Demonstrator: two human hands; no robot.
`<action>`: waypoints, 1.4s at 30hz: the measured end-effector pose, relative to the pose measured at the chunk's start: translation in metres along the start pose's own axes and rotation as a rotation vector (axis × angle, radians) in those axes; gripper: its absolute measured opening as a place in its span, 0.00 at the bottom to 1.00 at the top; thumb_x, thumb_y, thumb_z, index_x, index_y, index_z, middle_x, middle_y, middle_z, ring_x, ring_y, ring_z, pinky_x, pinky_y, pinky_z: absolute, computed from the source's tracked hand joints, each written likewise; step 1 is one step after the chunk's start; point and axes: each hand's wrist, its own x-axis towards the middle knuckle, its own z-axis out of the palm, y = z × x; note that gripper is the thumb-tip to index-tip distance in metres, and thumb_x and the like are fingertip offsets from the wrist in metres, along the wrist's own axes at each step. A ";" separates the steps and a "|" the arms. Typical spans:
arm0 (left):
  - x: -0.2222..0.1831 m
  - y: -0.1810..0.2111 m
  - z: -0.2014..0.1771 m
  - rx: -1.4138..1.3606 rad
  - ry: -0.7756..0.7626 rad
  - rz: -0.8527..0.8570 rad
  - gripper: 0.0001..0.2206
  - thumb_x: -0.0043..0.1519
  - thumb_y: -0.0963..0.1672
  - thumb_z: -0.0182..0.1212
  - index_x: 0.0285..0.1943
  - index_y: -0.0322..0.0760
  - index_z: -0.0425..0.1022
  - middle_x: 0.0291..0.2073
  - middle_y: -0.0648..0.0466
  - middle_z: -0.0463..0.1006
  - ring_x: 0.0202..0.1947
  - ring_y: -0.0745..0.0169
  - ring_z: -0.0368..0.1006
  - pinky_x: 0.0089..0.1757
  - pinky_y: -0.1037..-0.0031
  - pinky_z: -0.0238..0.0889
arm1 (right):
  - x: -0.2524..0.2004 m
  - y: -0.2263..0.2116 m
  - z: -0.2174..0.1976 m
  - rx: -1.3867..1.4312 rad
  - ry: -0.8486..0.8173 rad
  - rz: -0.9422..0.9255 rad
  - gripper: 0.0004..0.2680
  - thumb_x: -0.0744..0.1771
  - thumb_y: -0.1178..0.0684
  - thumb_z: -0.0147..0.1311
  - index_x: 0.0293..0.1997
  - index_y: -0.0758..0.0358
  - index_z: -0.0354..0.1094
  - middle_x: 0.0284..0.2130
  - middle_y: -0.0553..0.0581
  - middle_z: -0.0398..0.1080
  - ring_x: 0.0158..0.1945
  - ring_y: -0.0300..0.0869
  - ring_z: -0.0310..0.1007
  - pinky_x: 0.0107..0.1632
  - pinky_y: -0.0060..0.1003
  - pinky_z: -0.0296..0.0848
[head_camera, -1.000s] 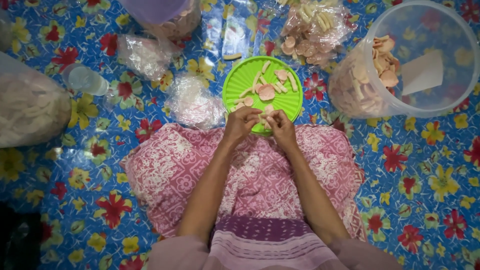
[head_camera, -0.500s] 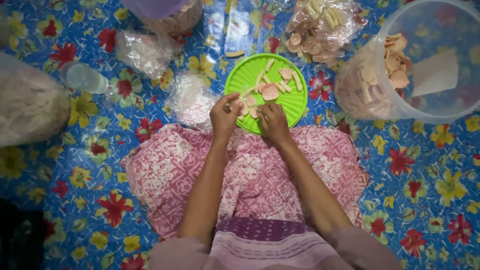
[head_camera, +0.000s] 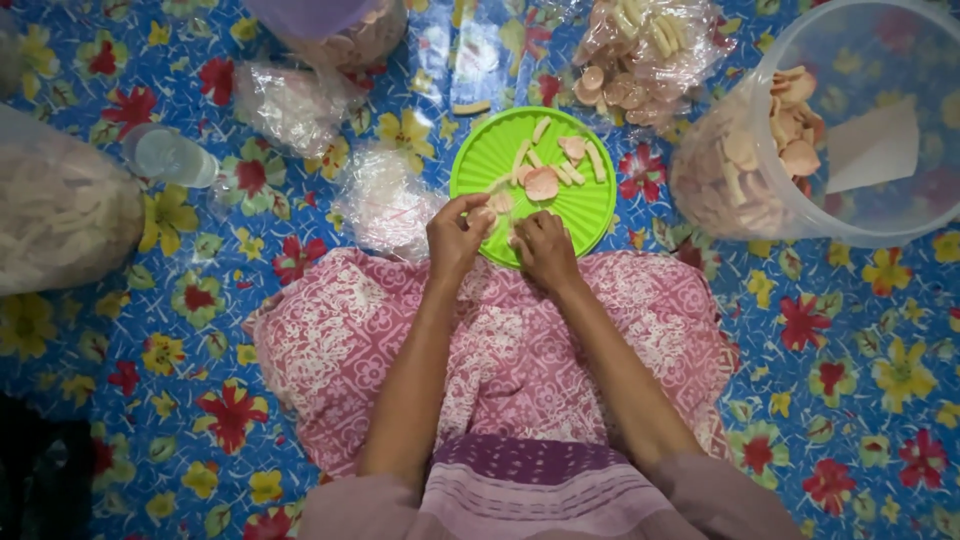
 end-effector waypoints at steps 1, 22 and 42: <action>0.000 0.001 -0.001 0.000 0.002 0.002 0.13 0.48 0.38 0.66 0.42 0.45 0.79 0.31 0.51 0.77 0.18 0.67 0.73 0.23 0.78 0.68 | 0.000 -0.002 -0.004 0.000 0.002 -0.002 0.08 0.63 0.51 0.53 0.44 0.55 0.66 0.37 0.52 0.61 0.45 0.48 0.61 0.44 0.44 0.64; -0.013 -0.003 -0.003 0.140 -0.304 0.027 0.12 0.48 0.40 0.64 0.40 0.45 0.79 0.32 0.49 0.79 0.20 0.61 0.75 0.27 0.74 0.68 | -0.026 -0.030 -0.052 0.911 0.247 0.539 0.07 0.63 0.56 0.58 0.41 0.63 0.68 0.32 0.59 0.71 0.34 0.43 0.74 0.36 0.33 0.75; -0.011 -0.009 0.002 0.049 -0.320 0.063 0.14 0.47 0.37 0.64 0.42 0.42 0.79 0.33 0.46 0.78 0.18 0.63 0.73 0.25 0.75 0.67 | -0.024 -0.015 -0.037 1.014 0.292 0.553 0.08 0.62 0.57 0.58 0.41 0.63 0.68 0.30 0.57 0.71 0.31 0.39 0.72 0.34 0.30 0.75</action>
